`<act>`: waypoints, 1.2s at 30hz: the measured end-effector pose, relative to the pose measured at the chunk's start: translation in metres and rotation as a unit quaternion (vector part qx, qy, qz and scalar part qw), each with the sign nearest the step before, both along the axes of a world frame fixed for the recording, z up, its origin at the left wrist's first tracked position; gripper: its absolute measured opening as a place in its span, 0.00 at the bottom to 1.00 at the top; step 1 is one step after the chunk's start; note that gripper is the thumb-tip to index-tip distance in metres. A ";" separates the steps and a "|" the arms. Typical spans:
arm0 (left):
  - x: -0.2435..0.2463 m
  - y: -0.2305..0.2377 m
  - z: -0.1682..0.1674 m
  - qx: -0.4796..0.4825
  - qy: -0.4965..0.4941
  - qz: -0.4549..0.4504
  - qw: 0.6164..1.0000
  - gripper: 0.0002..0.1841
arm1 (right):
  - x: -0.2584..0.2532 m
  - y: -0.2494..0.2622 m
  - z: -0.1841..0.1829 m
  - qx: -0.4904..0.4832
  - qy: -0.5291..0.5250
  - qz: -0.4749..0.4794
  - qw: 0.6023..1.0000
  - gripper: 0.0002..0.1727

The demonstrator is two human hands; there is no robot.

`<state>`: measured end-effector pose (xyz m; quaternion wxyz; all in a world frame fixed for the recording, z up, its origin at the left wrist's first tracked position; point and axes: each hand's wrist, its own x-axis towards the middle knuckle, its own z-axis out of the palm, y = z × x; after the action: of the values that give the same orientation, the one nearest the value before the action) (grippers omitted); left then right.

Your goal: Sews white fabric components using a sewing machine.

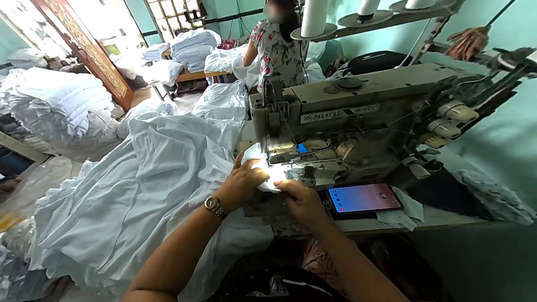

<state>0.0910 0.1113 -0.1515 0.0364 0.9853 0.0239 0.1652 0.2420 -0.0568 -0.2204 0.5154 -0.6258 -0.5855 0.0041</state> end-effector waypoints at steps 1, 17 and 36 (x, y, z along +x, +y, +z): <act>0.001 0.003 -0.003 0.018 -0.002 -0.001 1.000 0.14 | 0.000 0.002 0.000 0.001 -0.007 -0.006 1.000 0.12; 0.013 0.021 -0.006 0.043 0.007 0.031 0.999 0.12 | 0.001 0.016 -0.010 0.035 -0.091 -0.048 0.994 0.12; 0.023 0.027 -0.014 0.032 -0.017 0.075 0.997 0.14 | 0.037 -0.045 0.031 0.129 -0.070 -0.120 0.982 0.15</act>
<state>0.1143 0.1386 -0.1655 -0.0070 0.9784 0.0915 0.1853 0.2792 -0.1022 -0.1889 0.5461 -0.6187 -0.5362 -0.1774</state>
